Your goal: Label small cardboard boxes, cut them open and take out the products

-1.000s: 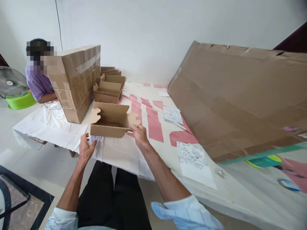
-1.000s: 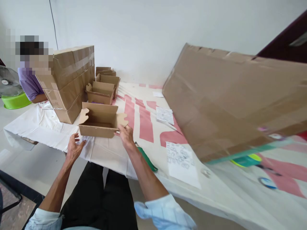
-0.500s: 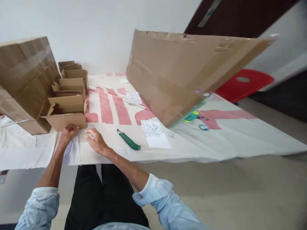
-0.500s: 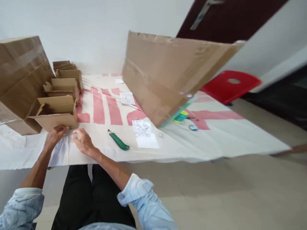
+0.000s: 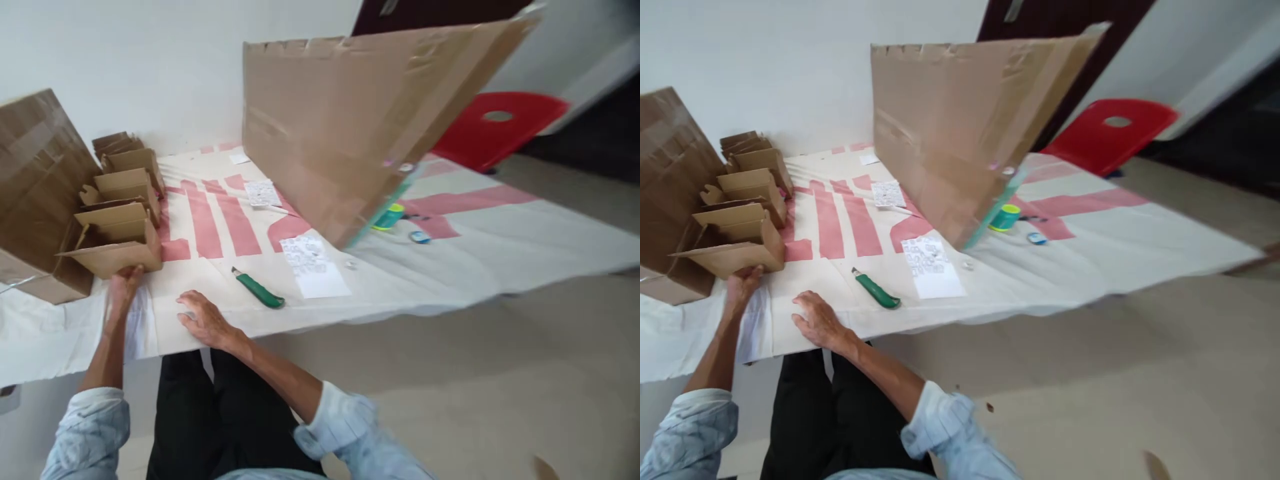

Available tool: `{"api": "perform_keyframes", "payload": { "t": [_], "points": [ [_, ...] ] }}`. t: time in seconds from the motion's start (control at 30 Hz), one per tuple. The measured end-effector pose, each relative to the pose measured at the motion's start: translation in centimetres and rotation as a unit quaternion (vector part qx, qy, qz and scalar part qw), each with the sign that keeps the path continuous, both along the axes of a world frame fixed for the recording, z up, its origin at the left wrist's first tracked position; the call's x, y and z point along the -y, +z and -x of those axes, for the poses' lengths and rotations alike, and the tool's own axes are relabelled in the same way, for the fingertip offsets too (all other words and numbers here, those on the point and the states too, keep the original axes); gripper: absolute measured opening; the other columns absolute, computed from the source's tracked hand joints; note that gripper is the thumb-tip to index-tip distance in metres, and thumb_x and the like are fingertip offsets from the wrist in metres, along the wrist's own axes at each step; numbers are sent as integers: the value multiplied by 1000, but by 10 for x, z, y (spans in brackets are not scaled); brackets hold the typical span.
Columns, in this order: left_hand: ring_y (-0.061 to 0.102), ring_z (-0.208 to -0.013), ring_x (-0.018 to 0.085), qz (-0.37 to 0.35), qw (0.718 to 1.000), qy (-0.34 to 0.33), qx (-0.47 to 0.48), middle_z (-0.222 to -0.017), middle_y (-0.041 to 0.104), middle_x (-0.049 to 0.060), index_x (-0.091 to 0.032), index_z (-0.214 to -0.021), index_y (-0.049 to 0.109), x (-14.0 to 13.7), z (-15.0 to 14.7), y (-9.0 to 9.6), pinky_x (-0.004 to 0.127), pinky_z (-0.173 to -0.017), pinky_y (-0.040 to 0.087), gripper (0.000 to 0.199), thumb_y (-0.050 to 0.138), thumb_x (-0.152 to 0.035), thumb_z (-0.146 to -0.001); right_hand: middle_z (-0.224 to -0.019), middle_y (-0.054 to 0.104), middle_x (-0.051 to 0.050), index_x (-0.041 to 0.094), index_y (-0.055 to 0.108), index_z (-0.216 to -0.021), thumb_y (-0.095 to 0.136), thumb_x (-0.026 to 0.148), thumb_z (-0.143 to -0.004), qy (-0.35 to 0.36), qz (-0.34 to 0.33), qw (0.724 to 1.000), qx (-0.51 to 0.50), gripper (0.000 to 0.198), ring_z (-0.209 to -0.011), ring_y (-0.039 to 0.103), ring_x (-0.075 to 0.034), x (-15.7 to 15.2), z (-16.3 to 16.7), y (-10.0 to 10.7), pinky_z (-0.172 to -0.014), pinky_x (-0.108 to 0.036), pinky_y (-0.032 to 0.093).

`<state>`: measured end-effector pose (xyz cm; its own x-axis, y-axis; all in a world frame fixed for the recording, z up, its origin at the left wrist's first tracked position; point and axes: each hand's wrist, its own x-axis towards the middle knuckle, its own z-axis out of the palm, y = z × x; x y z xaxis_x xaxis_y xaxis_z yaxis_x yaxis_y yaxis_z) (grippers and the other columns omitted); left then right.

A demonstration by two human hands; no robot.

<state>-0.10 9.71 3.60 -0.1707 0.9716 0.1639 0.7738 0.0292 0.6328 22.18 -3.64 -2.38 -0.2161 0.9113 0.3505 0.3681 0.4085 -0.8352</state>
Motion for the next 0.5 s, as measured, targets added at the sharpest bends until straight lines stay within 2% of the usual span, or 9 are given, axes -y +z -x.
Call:
{"api": "perform_keyframes", "payload": {
  "t": [0.07, 0.2, 0.33, 0.5],
  "points": [
    [73, -86, 31, 35, 998, -1, -50, -79, 76, 10, -19, -79, 74, 9, -10, 1, 37, -80, 53, 33, 69, -50, -90, -132, 72, -14, 23, 74, -126, 67, 22, -95, -11, -4, 1000, -12, 32, -129, 66, -30, 5, -4, -7, -119, -51, 53],
    [76, -96, 36, 74, 992, 16, -104, -88, 81, 15, -21, -79, 79, 10, -30, -2, 41, -86, 53, 43, 72, -62, -90, -129, 73, -14, 23, 74, -125, 64, 21, -96, -2, -23, 1000, -19, 31, -124, 68, -30, 11, -11, -17, -115, -52, 56],
    [75, -106, 40, 99, 985, 38, -135, -99, 83, 22, -19, -79, 81, -2, -41, -2, 44, -92, 54, 57, 63, -70, -96, -126, 74, -13, 23, 74, -125, 62, 18, -97, -23, -64, 998, 6, 31, -122, 69, -29, 21, -18, -21, -110, -50, 59],
    [75, -112, 40, 109, 982, 42, -150, -108, 84, 22, -18, -90, 84, -6, -44, -1, 45, -96, 55, 59, 55, -68, -102, -125, 75, -13, 23, 75, -125, 58, 15, -101, -76, -126, 987, 60, 31, -119, 70, -29, 37, -40, -19, -106, -49, 62]
  ]
}}
